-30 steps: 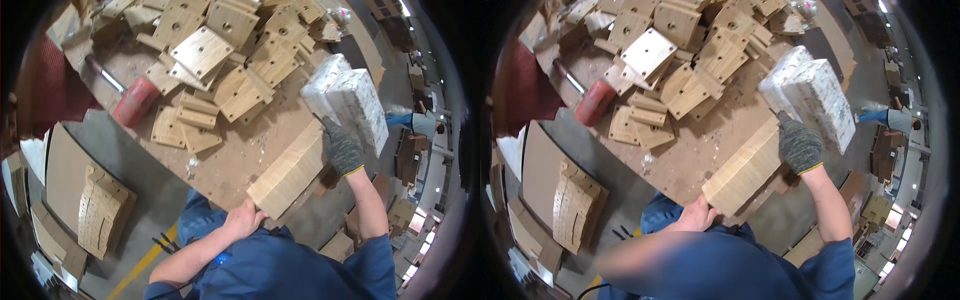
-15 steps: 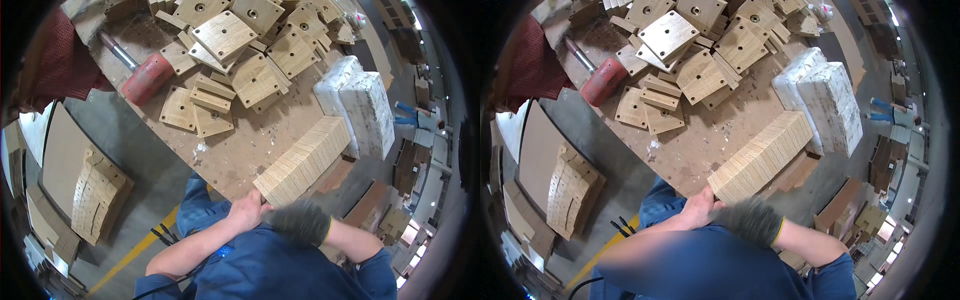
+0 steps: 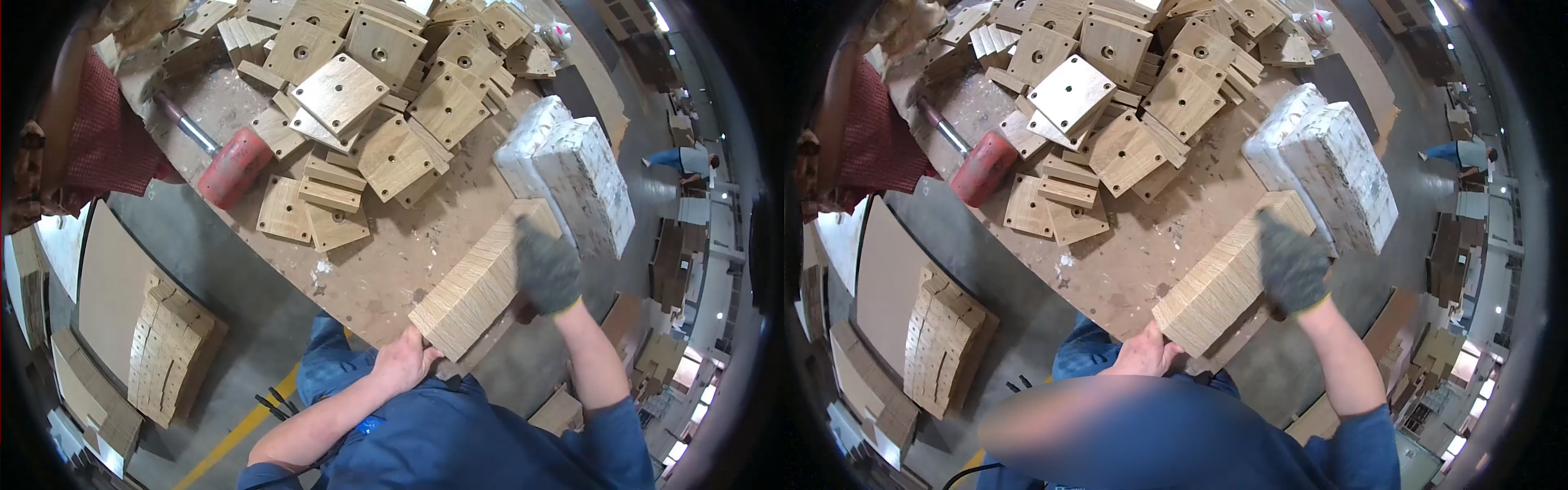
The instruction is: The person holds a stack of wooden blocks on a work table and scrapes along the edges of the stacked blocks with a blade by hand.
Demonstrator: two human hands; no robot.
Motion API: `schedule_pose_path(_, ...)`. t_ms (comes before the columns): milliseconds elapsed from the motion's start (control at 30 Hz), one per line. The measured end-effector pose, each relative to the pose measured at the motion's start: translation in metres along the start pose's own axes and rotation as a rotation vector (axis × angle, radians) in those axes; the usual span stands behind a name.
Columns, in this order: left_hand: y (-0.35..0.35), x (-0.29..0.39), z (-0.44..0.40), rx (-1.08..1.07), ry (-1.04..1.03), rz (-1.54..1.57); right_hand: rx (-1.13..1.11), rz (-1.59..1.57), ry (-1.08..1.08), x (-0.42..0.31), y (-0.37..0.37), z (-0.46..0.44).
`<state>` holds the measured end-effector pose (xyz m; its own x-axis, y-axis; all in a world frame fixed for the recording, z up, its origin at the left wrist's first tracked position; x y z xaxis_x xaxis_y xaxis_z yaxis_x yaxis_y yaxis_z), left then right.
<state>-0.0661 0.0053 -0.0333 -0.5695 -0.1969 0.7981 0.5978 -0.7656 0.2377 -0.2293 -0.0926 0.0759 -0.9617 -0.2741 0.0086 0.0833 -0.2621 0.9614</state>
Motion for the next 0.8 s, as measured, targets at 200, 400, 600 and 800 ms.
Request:
schedule_pose_path(200, -0.004, -0.005, -0.001, 0.02, -0.041, -0.022, -0.161, -0.074, 0.262, -0.064, -0.012, 0.013)
schedule_pose_path(400, -0.001, -0.003, -0.001, -0.006, -0.009, -0.015, 0.202, 0.083, -0.133, 0.064, 0.058, -0.04)
schedule_pose_path(600, -0.004, -0.005, -0.003, 0.0, -0.029, -0.013, -0.157, 0.037, -0.107, 0.029, 0.009, -0.031)
schedule_pose_path(800, -0.001, -0.004, -0.004, -0.03, 0.0, -0.022, -0.155, 0.008, 0.173, -0.04, 0.03, -0.028)
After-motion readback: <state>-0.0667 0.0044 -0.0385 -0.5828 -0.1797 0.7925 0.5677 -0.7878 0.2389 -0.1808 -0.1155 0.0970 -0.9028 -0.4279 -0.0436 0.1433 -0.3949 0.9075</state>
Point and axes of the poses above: each hand's wrist, its own z-axis away from the middle knuckle, its own y-axis out of the back of the hand, x = y × z, the point moved 9 cm from there along -z, towards the middle knuckle, and after that the axes turned 5 degrees about x, right-handed, at the moved point
